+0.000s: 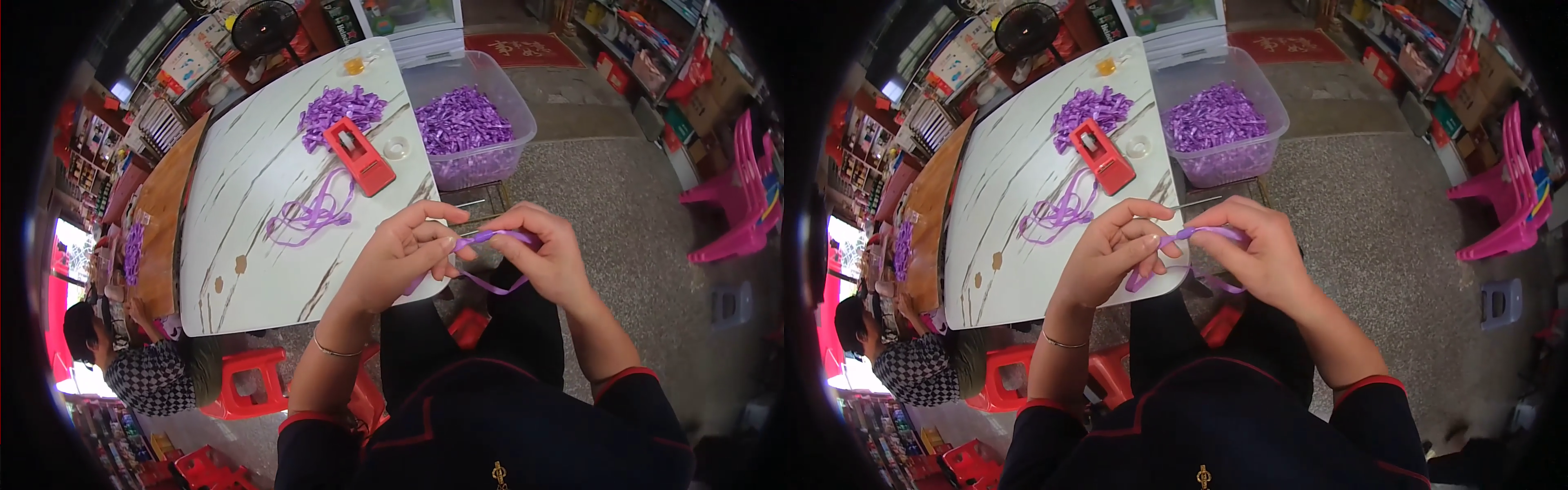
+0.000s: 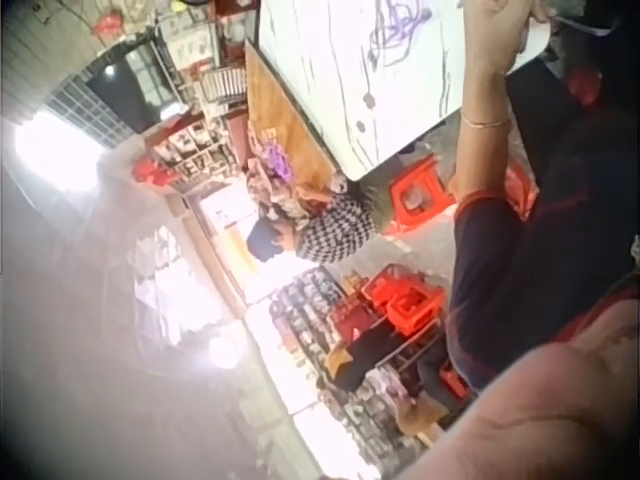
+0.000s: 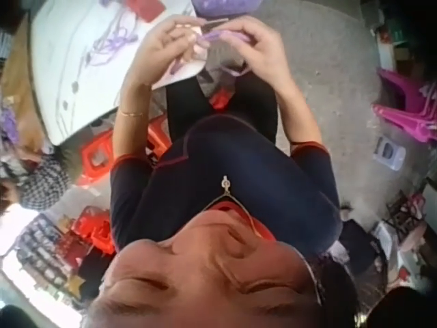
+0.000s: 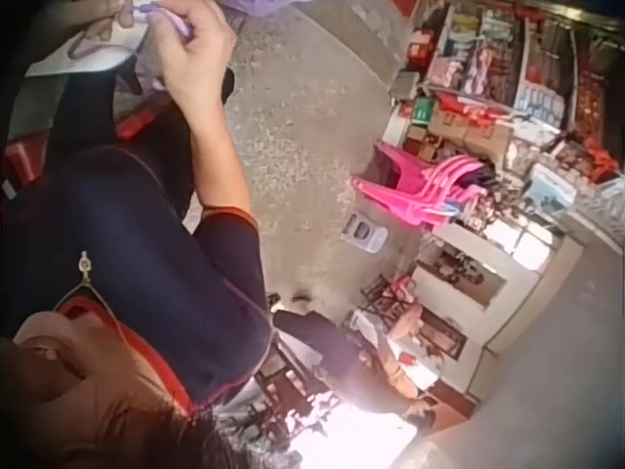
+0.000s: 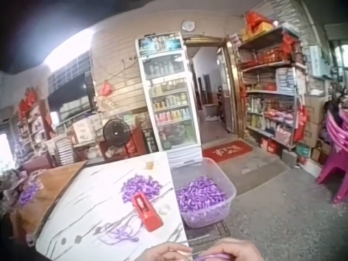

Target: The person picks up a purple ribbon, wraps it around two metal rods, and ties a knot to form a bow. They then slide the finished bow off the rods and place it onto the table.

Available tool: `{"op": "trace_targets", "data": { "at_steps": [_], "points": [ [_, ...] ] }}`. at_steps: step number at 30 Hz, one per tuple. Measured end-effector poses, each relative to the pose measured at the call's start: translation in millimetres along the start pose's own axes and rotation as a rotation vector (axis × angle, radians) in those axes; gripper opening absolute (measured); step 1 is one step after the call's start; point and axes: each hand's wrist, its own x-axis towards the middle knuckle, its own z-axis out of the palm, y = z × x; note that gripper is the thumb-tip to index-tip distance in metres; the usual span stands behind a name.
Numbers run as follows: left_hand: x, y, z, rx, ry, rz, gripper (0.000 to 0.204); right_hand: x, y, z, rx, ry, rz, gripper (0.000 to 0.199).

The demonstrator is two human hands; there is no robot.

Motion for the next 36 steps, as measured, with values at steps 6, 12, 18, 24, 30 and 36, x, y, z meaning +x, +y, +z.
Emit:
{"op": "trace_targets", "data": {
  "at_steps": [6, 12, 18, 24, 30, 36],
  "points": [
    [11, -7, -3, 0.034, -0.030, -0.009, 0.026, 4, 1, -26, -0.043, 0.041, 0.012, 0.015],
    [9, -19, -8, 0.212, 0.003, 0.080, 0.023, 9, -3, -44, -0.153, 0.078, -0.108, 0.017],
    [-1, -29, -29, 0.293, -0.047, -0.054, 0.025, 18, -1, -54, -0.172, 0.071, -0.187, 0.018],
    [9, -32, -22, -0.194, -0.318, -0.211, 0.049, 23, 7, -52, -0.098, -0.009, -0.310, 0.017],
    [30, -22, -9, -0.067, -0.165, 0.018, 0.035, 33, 18, -44, -0.039, -0.062, -0.369, 0.016],
    [-18, -93, -118, 1.492, 0.817, 0.296, 0.063, 22, 30, -48, -0.045, -0.023, -0.298, 0.015]
  ]
}}
